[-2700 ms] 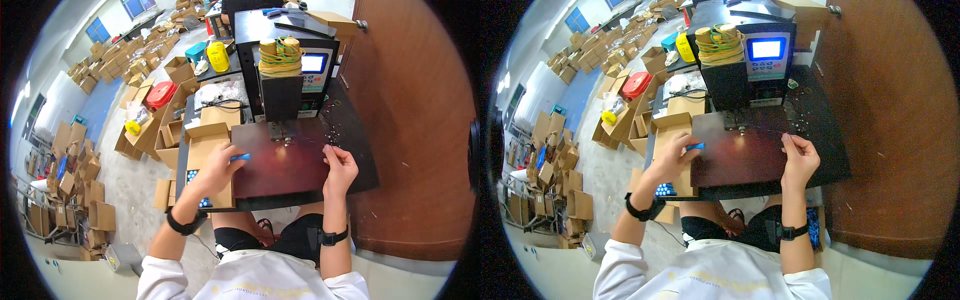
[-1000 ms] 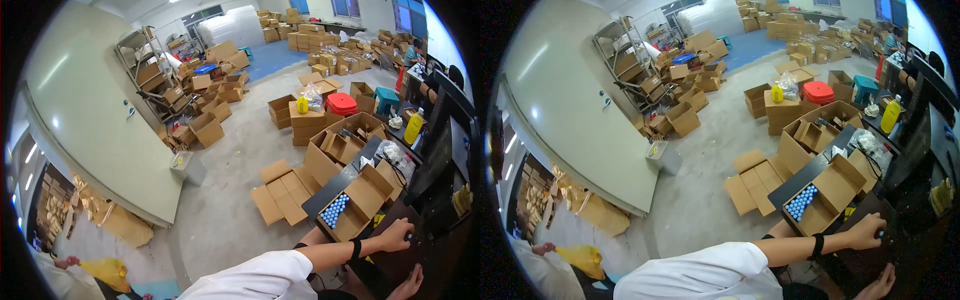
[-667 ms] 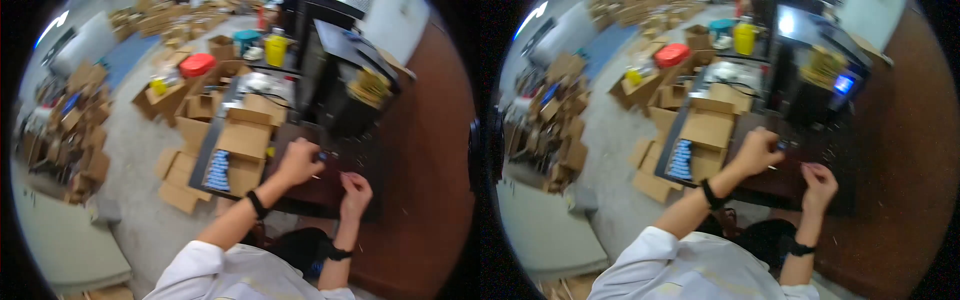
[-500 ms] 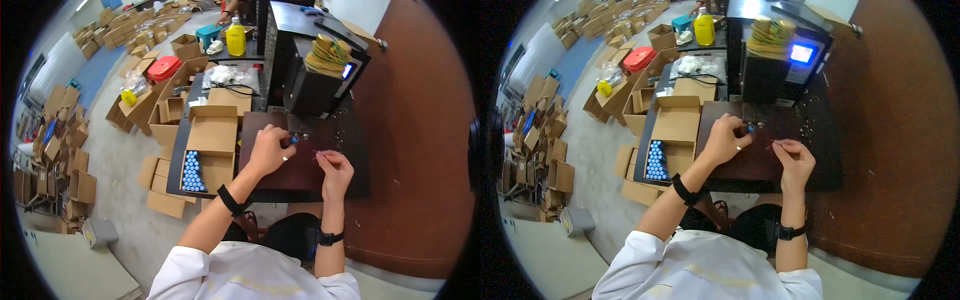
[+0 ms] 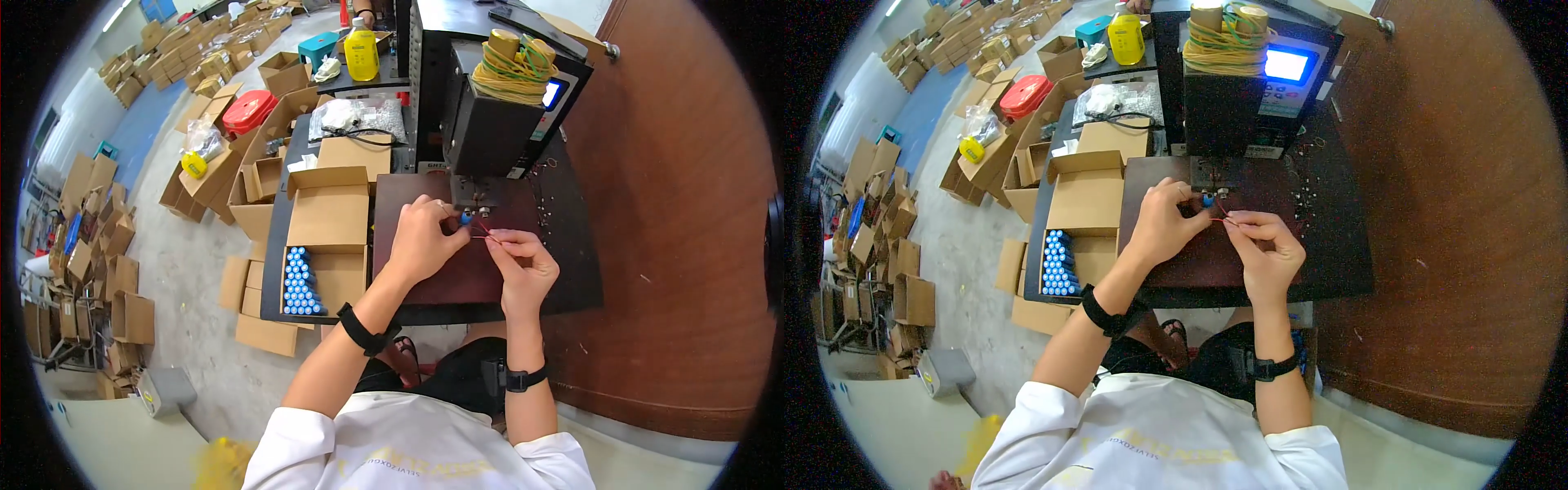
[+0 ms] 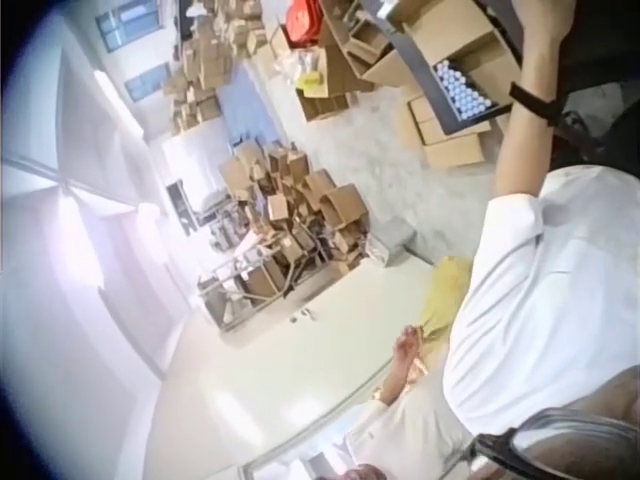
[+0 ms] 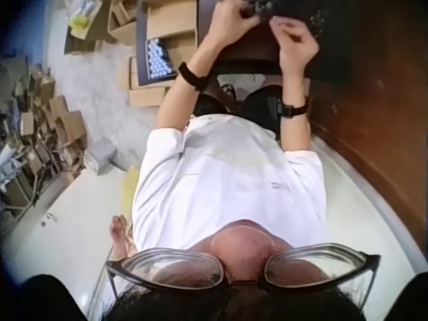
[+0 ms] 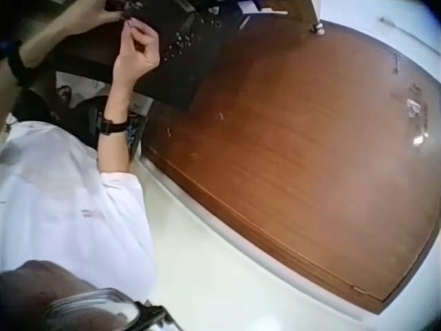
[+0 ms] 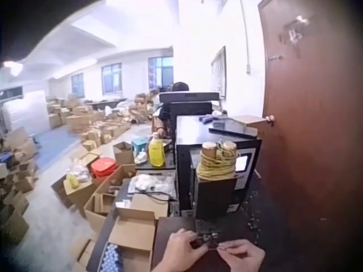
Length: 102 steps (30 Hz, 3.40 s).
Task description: The person picks up a battery and a wire, places them into a spot welding machine, and presses a foot pedal. After welding, the person sets the battery aside and repeats the process with another battery and wire.
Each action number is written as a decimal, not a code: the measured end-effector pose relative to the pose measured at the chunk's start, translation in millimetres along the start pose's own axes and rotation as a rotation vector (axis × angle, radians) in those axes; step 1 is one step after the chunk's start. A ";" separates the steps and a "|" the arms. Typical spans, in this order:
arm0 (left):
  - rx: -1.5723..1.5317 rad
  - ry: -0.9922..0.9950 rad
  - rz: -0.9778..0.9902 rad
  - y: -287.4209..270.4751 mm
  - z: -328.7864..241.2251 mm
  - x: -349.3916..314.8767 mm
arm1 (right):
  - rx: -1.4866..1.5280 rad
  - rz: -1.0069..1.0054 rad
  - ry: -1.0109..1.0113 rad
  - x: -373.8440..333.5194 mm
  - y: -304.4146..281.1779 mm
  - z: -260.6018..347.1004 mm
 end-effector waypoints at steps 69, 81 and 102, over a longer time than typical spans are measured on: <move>0.717 -0.222 -0.060 -164.0 88.3 -102.1 | -0.866 -0.356 0.551 -176.7 -318.4 67.5; 1.068 -0.162 0.206 -131.1 135.1 -98.4 | -0.513 -0.090 0.326 -37.7 -149.6 63.9; 0.614 -0.258 0.030 -156.5 69.0 -83.8 | -0.301 0.147 0.207 -8.6 -56.9 19.2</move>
Point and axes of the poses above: each hand's wrist, its own x-axis towards the middle knuckle, its own y-axis out of the palm, z = x × y, the point moved 9 cm from there along x, towards the middle knuckle, and after that the axes turned 8 degrees about -y, right-handed, at the moved point
